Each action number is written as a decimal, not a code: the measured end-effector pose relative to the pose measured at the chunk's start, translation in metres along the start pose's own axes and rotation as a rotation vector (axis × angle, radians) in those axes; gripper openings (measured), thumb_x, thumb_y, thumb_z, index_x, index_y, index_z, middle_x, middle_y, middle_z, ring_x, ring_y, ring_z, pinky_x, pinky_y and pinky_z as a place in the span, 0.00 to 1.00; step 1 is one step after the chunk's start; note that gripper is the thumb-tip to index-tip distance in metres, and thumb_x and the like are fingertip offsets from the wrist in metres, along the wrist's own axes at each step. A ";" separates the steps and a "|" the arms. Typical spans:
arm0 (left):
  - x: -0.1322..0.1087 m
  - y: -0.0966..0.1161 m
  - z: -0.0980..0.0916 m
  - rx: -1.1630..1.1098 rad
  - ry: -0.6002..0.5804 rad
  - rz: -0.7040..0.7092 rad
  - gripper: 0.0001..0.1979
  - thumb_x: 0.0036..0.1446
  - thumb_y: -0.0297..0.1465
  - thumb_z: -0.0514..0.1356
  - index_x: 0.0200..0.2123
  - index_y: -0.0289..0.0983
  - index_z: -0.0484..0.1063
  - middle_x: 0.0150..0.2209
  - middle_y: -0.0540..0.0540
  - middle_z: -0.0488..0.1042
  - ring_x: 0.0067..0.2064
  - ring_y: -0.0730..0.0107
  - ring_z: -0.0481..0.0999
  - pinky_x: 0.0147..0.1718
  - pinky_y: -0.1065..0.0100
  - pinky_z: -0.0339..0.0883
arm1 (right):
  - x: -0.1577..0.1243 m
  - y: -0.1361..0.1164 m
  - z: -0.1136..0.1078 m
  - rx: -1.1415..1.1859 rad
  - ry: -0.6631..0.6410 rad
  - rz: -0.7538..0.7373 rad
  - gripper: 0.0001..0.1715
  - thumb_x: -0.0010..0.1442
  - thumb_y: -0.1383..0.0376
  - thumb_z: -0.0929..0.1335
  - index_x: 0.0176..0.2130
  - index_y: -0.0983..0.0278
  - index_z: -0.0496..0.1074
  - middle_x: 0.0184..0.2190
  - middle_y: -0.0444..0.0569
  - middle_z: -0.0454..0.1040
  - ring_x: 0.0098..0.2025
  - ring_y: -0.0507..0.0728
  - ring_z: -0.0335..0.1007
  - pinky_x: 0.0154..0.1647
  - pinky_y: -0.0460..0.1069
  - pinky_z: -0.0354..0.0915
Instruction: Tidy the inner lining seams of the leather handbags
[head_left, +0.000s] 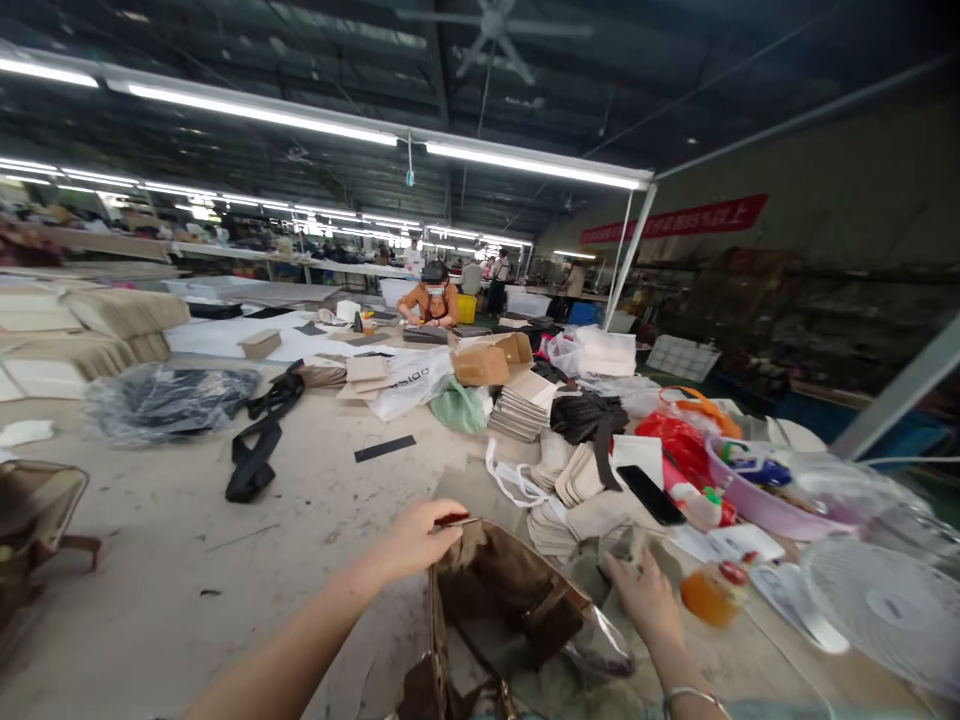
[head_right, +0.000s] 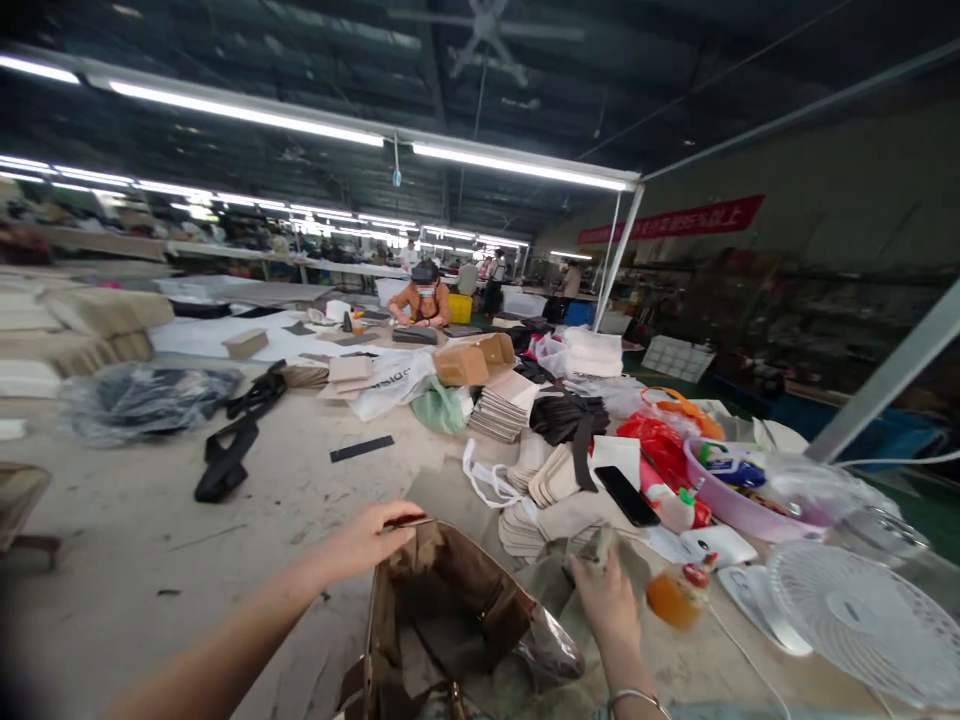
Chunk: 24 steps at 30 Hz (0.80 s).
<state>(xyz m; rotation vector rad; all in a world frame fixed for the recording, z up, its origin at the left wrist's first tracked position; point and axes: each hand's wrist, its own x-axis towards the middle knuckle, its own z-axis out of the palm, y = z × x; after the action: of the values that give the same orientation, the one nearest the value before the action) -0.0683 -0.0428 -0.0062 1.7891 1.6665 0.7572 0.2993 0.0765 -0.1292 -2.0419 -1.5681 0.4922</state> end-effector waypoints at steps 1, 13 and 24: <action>0.000 -0.003 -0.002 -0.069 -0.018 0.008 0.17 0.55 0.31 0.54 0.48 0.39 0.72 0.49 0.48 0.75 0.49 0.66 0.73 0.45 0.71 0.63 | 0.004 -0.001 0.002 -0.006 -0.005 0.011 0.51 0.45 0.44 0.65 0.59 0.73 0.60 0.47 0.66 0.72 0.53 0.73 0.66 0.51 0.63 0.61; 0.016 -0.007 -0.009 -0.071 -0.199 0.084 0.12 0.54 0.38 0.58 0.34 0.38 0.77 0.28 0.53 0.76 0.31 0.71 0.71 0.29 0.75 0.57 | 0.006 -0.044 -0.051 0.528 0.124 -0.008 0.28 0.45 0.54 0.67 0.43 0.68 0.75 0.43 0.55 0.77 0.51 0.67 0.68 0.44 0.52 0.68; 0.035 -0.011 0.005 0.124 -0.060 0.037 0.12 0.55 0.37 0.55 0.28 0.40 0.77 0.27 0.50 0.77 0.29 0.71 0.69 0.27 0.72 0.52 | -0.082 -0.199 -0.034 0.144 -0.564 -0.973 0.14 0.63 0.62 0.63 0.43 0.63 0.74 0.34 0.49 0.69 0.38 0.55 0.67 0.39 0.49 0.64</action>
<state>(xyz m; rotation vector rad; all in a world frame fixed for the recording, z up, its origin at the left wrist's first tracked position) -0.0702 -0.0078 -0.0169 1.9130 1.6774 0.6216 0.1418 0.0316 0.0147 -0.8476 -2.4936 0.7695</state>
